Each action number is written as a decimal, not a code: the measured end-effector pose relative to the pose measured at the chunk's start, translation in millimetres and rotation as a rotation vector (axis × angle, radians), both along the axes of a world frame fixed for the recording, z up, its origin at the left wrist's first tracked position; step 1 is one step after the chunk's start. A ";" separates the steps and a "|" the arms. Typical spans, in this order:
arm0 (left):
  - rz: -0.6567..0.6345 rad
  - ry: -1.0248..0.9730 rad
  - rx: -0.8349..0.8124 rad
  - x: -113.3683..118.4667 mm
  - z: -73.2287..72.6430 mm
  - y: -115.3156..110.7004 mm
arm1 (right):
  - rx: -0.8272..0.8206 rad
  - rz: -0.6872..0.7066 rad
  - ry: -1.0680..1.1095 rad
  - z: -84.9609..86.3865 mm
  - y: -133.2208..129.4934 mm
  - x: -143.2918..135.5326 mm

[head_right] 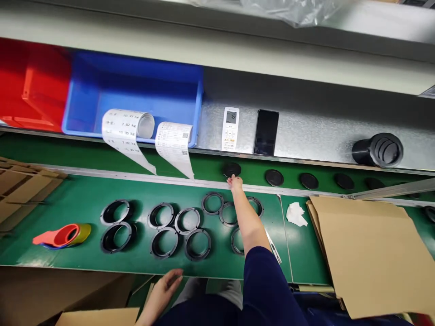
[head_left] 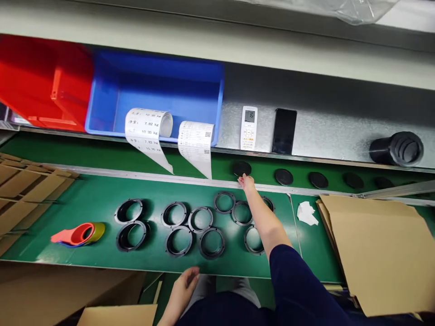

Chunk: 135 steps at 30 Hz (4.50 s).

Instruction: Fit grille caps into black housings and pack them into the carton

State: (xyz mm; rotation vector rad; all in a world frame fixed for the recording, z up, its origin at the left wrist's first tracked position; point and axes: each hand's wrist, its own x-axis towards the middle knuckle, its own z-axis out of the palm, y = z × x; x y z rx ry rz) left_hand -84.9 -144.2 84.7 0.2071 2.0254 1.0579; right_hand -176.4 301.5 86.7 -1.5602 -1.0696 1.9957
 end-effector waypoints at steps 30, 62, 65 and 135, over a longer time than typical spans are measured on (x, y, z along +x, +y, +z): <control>-0.016 -1.288 0.877 -13.7 147.8 130.7 | 1.091 0.331 -0.091 158.0 -217.3 265.5; 0.172 -1.281 0.853 32.9 155.4 101.8 | 1.330 0.635 0.180 143.3 -206.2 268.8; 0.156 -1.259 0.849 32.5 156.0 99.8 | 1.343 0.651 0.169 143.1 -206.5 268.2; 0.172 -1.243 0.698 41.6 163.5 97.9 | 1.522 0.689 0.047 140.6 -213.8 270.4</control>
